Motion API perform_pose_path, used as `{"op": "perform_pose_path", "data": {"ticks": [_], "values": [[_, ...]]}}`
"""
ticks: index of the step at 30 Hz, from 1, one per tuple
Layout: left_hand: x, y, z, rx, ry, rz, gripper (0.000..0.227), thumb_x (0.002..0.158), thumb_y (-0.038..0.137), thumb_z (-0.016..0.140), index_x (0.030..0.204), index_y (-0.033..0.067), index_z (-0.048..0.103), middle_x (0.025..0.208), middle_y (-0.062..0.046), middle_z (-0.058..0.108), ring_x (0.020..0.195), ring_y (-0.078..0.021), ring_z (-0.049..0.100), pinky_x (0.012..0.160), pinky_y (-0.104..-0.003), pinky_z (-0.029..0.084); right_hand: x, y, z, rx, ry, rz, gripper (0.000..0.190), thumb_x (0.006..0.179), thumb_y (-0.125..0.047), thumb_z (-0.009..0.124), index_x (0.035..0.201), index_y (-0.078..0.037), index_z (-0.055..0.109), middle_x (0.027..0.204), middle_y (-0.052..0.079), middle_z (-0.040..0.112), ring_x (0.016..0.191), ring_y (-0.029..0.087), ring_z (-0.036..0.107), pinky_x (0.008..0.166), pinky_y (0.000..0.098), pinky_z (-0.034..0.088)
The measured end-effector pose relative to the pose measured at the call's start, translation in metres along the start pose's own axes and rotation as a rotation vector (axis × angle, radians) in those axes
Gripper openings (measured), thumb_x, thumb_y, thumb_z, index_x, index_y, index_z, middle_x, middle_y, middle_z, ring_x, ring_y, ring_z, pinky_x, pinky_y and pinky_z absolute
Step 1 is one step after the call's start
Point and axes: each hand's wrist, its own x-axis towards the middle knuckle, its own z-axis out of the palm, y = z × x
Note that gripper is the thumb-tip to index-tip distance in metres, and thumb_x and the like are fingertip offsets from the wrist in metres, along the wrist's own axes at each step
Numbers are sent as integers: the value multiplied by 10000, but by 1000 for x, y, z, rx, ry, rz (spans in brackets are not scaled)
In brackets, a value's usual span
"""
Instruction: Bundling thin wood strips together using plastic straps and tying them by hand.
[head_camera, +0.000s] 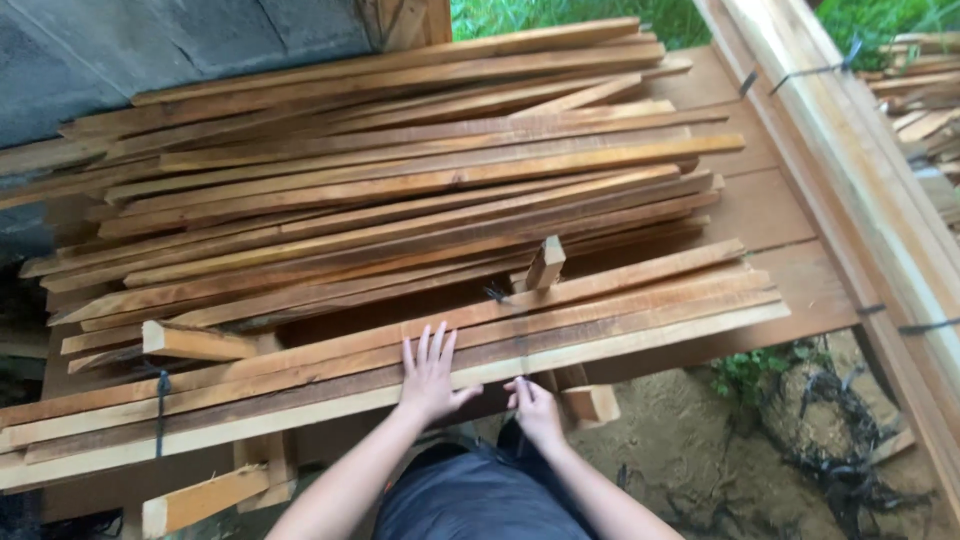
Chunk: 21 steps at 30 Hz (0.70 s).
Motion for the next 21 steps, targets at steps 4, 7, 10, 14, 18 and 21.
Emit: {"op": "perform_pose_path", "data": {"ticks": [4,7,10,14,18,21], "values": [[44,-9,-34,-114,-136,39,1260,777,942,475,1575,-1,229,1662,-183,217,1522,-398,153,1197,-656,36,-4,-13,5,168,99,427,535,950,-513,603,963,7,727,614,52,560,366,145,417,364,278,320],[85,-11,-43,-258,-327,-33,1091,794,870,514,1521,73,356,1536,-104,418,1416,-307,381,1155,-550,247,18,4,17,212,153,535,737,899,-667,636,1035,57,640,585,73,502,369,141,423,337,273,320],[116,-13,-43,-387,-483,-128,935,737,859,593,1390,190,563,1329,-39,660,1266,-252,620,1052,-465,478,29,-26,22,401,189,581,909,871,-726,698,1163,126,575,721,107,484,412,124,433,340,239,340],[140,-19,-43,-441,-677,-207,841,647,921,582,1204,304,707,1156,-42,767,1168,-275,704,959,-442,557,25,-86,23,559,219,639,962,834,-724,757,1274,108,563,934,123,442,538,123,409,416,193,292],[147,-26,-43,-439,-746,-233,922,636,965,542,1276,317,689,1201,-59,759,1207,-281,688,986,-440,550,41,-82,31,626,261,667,957,793,-735,789,1325,21,543,1011,123,484,656,166,459,501,210,291],[148,-29,-55,-504,-796,-191,914,695,911,560,1329,260,665,1256,-127,731,1246,-309,662,1014,-428,533,56,-44,39,661,321,707,1114,730,-772,798,1430,28,464,1228,231,496,885,324,547,651,345,380]]}}
